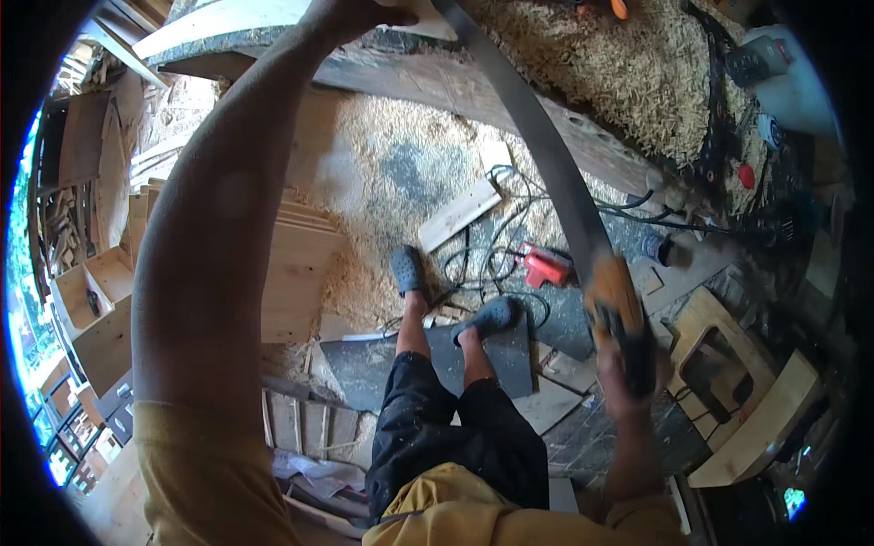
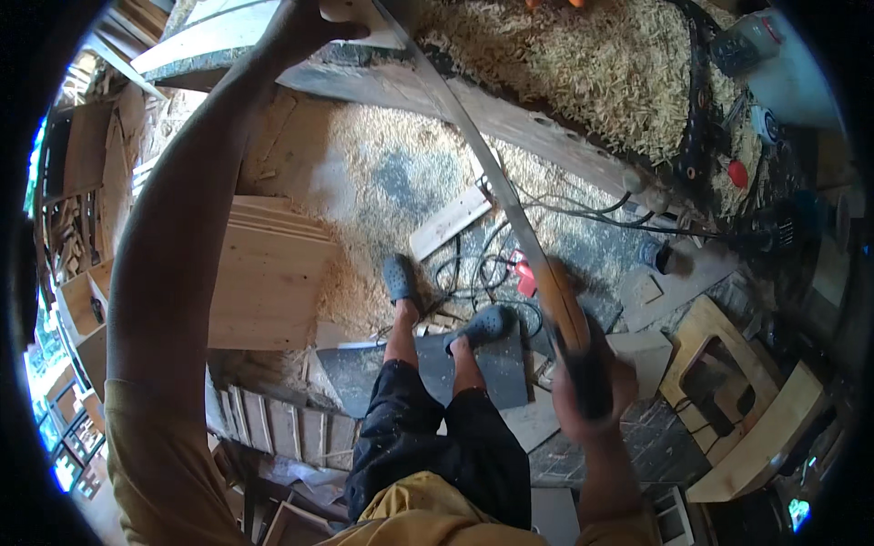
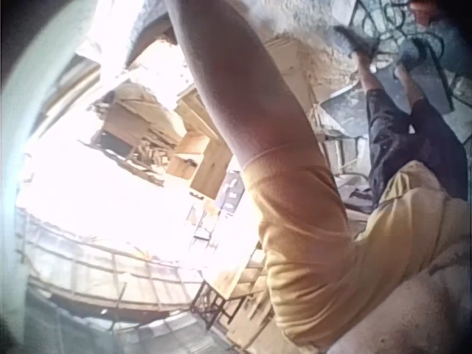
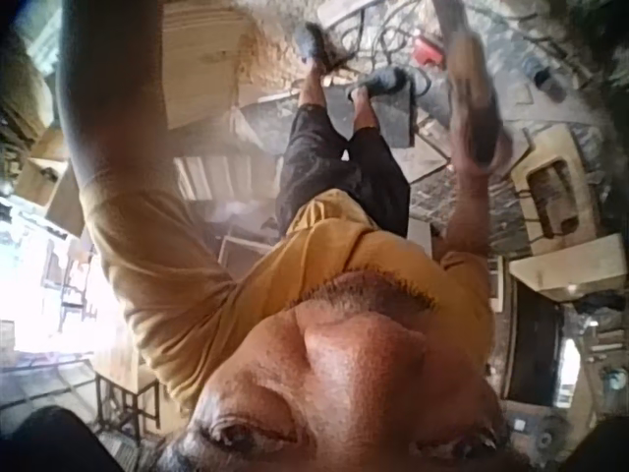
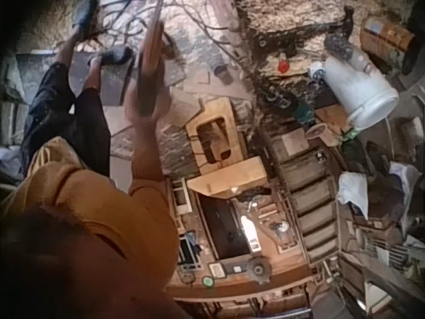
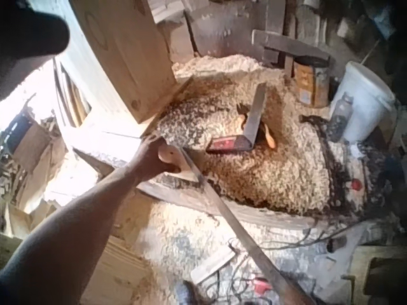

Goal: Planing, measuring, and sawing a wooden board in a workshop.

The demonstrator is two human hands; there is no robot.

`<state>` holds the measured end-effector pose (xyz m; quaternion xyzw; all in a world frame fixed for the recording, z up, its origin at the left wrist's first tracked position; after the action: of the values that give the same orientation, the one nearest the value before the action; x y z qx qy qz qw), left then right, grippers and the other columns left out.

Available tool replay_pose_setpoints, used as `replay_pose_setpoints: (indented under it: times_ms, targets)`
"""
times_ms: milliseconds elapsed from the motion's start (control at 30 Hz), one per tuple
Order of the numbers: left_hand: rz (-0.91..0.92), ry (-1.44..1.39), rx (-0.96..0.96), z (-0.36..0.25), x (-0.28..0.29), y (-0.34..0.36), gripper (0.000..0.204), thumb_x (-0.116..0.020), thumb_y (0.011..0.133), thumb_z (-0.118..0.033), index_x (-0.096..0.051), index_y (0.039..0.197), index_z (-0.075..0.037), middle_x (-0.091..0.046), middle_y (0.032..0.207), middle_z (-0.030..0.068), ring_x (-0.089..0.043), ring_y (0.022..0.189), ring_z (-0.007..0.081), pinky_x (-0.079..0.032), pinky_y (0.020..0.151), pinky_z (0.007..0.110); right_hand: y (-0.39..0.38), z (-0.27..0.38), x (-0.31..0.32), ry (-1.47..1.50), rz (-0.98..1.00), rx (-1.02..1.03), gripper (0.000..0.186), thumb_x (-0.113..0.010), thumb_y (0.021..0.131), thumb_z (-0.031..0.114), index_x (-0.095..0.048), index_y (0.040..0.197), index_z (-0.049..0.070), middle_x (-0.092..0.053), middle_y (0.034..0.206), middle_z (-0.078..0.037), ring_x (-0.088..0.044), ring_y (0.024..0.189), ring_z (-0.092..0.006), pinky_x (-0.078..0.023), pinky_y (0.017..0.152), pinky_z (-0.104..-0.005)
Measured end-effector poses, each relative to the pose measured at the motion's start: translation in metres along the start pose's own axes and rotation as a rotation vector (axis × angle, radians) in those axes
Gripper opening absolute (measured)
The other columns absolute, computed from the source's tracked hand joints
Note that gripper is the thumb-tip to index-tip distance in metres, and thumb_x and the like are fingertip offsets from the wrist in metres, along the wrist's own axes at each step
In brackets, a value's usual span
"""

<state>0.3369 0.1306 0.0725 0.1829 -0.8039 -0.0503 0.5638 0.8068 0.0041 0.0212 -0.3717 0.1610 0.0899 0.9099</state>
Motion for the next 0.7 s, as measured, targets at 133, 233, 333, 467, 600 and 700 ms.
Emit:
replay_pose_setpoints:
  times_ms: [133,233,333,467,600,700]
  targets:
    - [-0.007,0.021,-0.011,-0.005,0.003,0.000,0.064,-0.089,0.049,-0.031,-0.061,0.099,-0.002,-0.060,0.104,0.0184,-0.055,0.101,0.0357,-0.047,0.085,0.043,0.063,0.062,-0.141,-0.952,0.397,0.774,0.046,-0.061,0.077,0.003,-0.055,0.122,-0.004,-0.062,0.080,-0.007,-0.060,0.070,-0.0130,-0.049,0.063,-0.0290]
    - [0.011,-0.070,-0.019,-0.007,0.001,-0.002,0.071,-0.088,0.050,-0.032,-0.060,0.108,-0.003,-0.059,0.110,0.0196,-0.054,0.106,0.0354,-0.046,0.089,0.042,0.056,0.053,-0.125,-0.846,0.371,0.650,0.047,-0.061,0.075,0.002,-0.055,0.122,-0.004,-0.063,0.080,-0.007,-0.061,0.069,-0.0134,-0.049,0.063,-0.0282]
    - [0.119,0.012,0.204,0.015,-0.006,-0.001,0.076,-0.088,0.051,-0.034,-0.058,0.113,-0.002,-0.057,0.116,0.0213,-0.052,0.111,0.0354,-0.045,0.092,0.043,-0.001,0.043,-0.062,-0.990,0.328,0.811,0.053,-0.060,0.076,0.001,-0.051,0.128,-0.004,-0.065,0.105,-0.017,-0.066,0.091,-0.0203,-0.051,0.078,-0.0288]
    - [0.079,0.022,0.051,0.002,-0.004,0.003,0.067,-0.088,0.051,-0.035,-0.059,0.102,-0.002,-0.057,0.107,0.0196,-0.052,0.106,0.0350,-0.046,0.088,0.043,0.000,0.033,-0.034,-0.765,0.206,0.563,0.049,-0.060,0.079,-0.001,-0.052,0.127,-0.004,-0.065,0.107,-0.016,-0.064,0.095,-0.0185,-0.051,0.080,-0.0289]
    - [0.063,0.077,0.113,0.006,-0.004,0.000,0.067,-0.089,0.051,-0.032,-0.061,0.103,-0.002,-0.058,0.107,0.0187,-0.054,0.104,0.0345,-0.047,0.087,0.042,0.065,0.041,-0.099,-0.866,0.316,0.690,0.039,-0.063,0.079,0.003,-0.057,0.117,-0.005,-0.067,0.090,-0.009,-0.063,0.081,-0.0116,-0.050,0.069,-0.0259]
    - [0.027,-0.003,-0.029,-0.006,-0.001,0.000,0.070,-0.089,0.050,-0.034,-0.060,0.105,-0.002,-0.060,0.106,0.0196,-0.055,0.104,0.0349,-0.047,0.087,0.043,0.063,0.031,-0.081,-0.827,0.340,0.677,0.039,-0.064,0.077,0.003,-0.057,0.115,-0.006,-0.066,0.088,-0.010,-0.064,0.078,-0.0135,-0.050,0.066,-0.0265]
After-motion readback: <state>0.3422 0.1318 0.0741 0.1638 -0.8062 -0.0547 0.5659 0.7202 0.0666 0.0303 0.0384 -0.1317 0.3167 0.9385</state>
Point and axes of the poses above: each hand's wrist, its own y-axis towards the middle knuckle, its own x-axis out of the back of the hand, z = x × y, the point moved 9 cm from there along y, towards the middle knuckle
